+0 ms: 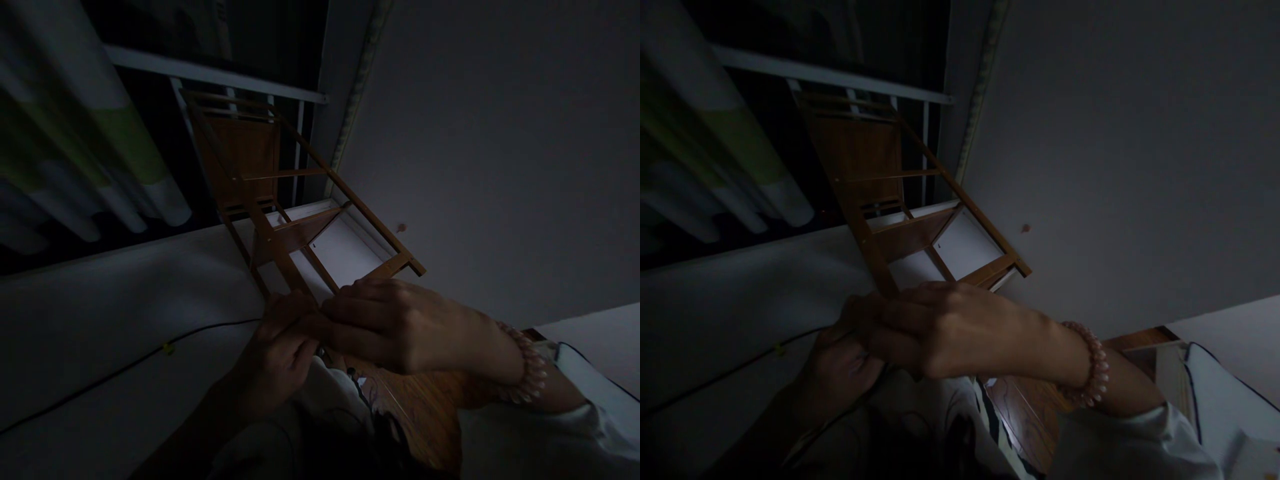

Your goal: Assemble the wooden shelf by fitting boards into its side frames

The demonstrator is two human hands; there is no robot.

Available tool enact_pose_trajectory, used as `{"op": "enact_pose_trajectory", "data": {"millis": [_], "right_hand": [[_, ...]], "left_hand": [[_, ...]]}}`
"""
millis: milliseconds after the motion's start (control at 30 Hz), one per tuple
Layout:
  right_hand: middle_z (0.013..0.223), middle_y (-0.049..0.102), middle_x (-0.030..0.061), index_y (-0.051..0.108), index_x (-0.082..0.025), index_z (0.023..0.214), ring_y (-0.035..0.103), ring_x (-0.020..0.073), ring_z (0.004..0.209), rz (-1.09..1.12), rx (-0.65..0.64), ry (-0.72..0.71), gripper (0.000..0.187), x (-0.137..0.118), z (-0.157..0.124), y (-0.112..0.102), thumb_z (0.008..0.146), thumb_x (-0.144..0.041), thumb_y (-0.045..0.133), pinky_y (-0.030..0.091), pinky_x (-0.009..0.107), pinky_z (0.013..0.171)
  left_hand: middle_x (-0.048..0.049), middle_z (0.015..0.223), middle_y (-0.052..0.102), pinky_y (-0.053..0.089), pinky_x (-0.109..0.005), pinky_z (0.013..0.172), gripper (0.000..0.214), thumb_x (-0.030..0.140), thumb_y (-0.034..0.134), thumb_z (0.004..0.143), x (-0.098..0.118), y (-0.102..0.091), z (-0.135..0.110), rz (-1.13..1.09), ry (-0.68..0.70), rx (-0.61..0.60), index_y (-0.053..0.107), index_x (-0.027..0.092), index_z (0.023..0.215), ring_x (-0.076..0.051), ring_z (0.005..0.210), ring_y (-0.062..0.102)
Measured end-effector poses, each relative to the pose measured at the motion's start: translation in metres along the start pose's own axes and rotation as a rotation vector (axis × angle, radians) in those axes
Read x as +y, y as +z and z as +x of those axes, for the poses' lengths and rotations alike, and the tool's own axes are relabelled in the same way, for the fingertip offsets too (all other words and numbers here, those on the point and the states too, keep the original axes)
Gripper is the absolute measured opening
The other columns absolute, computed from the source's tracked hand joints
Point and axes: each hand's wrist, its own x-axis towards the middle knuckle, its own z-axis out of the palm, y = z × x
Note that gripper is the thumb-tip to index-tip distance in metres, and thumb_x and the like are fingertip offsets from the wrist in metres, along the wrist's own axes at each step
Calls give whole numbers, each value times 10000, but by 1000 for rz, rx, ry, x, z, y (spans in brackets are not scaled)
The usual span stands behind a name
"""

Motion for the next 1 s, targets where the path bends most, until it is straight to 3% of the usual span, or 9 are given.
{"op": "enact_pose_trajectory", "data": {"millis": [167,333,533,667,767,900,1000], "right_hand": [[878,592,98,584,-60,870,545,149,818,-21,12,-40,232,9,-1,7,868,-82,352,474,274,697],[835,539,73,568,-74,836,508,115,758,64,69,158,186,9,-1,8,867,-119,391,447,221,626],[734,490,48,563,-91,814,454,126,680,-14,-56,174,148,-1,-3,5,849,-99,419,367,240,526],[733,486,51,558,-102,826,452,133,665,-68,-79,263,143,-12,-2,2,851,-115,418,358,244,494],[774,516,69,562,-94,851,480,143,721,-28,-97,278,138,-18,-1,-1,847,-113,426,407,244,534],[909,556,115,533,-70,1018,500,177,904,18,-136,183,223,-18,-4,-4,863,-86,374,469,279,681],[962,561,128,553,-67,989,495,184,964,26,-86,154,235,-16,-7,-5,872,-91,351,477,286,732]], "left_hand": [[-14,741,512,385,-267,679,82,81,460,800,-3,3,-1,0,20,2,502,148,775,-121,725,481],[-7,751,512,377,-255,698,98,52,497,776,-3,4,-3,-43,-2,-26,510,149,779,-110,749,473],[10,728,515,359,-270,671,109,75,579,731,3,-3,1,-38,-28,-4,539,151,798,-100,707,476],[11,690,494,349,-283,637,79,98,578,733,4,-4,4,-3,-27,-12,518,150,724,-110,669,461],[8,705,482,377,-270,647,100,64,546,742,1,-2,1,-21,-24,-37,496,149,734,-109,691,456],[-1,740,482,391,-277,672,130,32,523,745,-1,-2,-1,3,-8,-83,482,154,752,-115,724,453],[-1,721,484,390,-291,674,127,51,470,781,0,-4,1,13,-7,-96,480,165,726,-122,707,458]]}}
